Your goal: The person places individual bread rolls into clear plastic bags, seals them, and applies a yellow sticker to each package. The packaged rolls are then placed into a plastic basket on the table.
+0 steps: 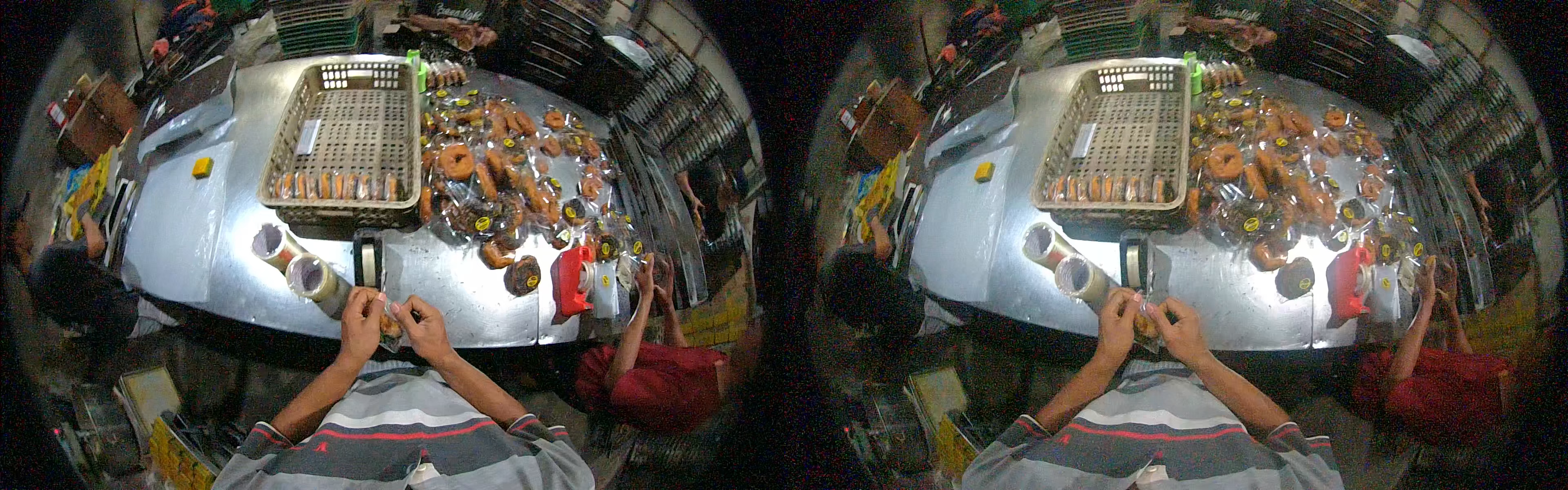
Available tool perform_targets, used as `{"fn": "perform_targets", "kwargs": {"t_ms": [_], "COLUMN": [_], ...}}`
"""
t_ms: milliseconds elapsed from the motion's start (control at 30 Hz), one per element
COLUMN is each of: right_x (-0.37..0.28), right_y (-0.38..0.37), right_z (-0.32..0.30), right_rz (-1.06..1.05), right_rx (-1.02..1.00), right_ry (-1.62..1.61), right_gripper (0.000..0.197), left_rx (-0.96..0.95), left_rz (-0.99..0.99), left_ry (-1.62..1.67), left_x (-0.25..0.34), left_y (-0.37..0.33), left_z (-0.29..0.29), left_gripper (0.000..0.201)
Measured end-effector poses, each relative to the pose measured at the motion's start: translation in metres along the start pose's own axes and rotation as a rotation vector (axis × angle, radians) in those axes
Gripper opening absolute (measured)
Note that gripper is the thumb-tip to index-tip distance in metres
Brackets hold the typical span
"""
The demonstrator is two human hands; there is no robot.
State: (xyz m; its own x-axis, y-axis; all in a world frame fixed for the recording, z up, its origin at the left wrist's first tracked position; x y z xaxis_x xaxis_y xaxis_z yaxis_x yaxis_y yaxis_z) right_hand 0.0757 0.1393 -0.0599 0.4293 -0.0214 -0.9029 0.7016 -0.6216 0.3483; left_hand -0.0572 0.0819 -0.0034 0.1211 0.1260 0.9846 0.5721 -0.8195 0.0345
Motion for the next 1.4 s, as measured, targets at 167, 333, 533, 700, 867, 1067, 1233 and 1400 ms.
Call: {"fn": "perform_targets", "kwargs": {"t_ms": [167, 333, 533, 700, 867, 1067, 1233, 1400], "right_x": [-0.01, -0.015, 0.051, -0.026, -0.002, 0.04, 0.025, -0.133], "right_y": [0.013, -0.006, -0.081, -0.038, -0.017, -0.029, -0.03, 0.026], "right_z": [0.077, 0.046, 0.032, 0.028, 0.044, 0.039, -0.006, -0.014], "right_rz": [0.119, -0.128, 0.197, -0.308, -0.314, -0.212, -0.138, -0.456], "right_rx": [-0.214, 0.138, 0.326, 0.376, 0.19, 0.202, 0.076, -0.119], "right_ry": [-0.875, -0.431, -0.412, -0.125, 0.01, 0.077, 0.359, -0.141], "right_gripper": [0.055, 0.063, 0.031, 0.024, 0.025, 0.029, 0.03, 0.031], "left_rx": [0.202, -0.065, -0.056, 0.031, -0.059, -0.216, -0.343, -0.477], "left_rz": [-0.018, -0.498, -0.459, -0.355, -0.369, -0.418, -0.401, -0.29], "left_ry": [0.326, 0.927, 0.972, 0.786, 0.758, 0.736, 0.609, 0.38], "left_x": [-0.013, -0.055, -0.087, -0.05, -0.046, -0.046, -0.045, -0.021], "left_y": [0.028, 0.052, 0.041, 0.026, 0.022, 0.022, 0.019, 0.018], "left_z": [-0.041, -0.011, -0.036, -0.077, -0.076, -0.053, -0.039, -0.006], "left_gripper": [0.019, 0.059, 0.042, 0.037, 0.042, 0.049, 0.064, 0.071]}}
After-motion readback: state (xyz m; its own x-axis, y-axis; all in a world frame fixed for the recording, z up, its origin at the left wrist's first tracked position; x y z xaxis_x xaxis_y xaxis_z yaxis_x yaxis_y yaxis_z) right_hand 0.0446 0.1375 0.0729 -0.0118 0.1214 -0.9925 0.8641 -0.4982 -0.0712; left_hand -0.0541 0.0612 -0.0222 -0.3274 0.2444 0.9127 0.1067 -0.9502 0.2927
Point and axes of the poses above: each hand's wrist, its own y-axis away from the middle knuckle, its own z-axis out of the palm, x = y × z, the point moved 10 cm from there along -y, towards the middle knuckle, and after that the axes turned 4 degrees about -y, right-handed, at the moved point
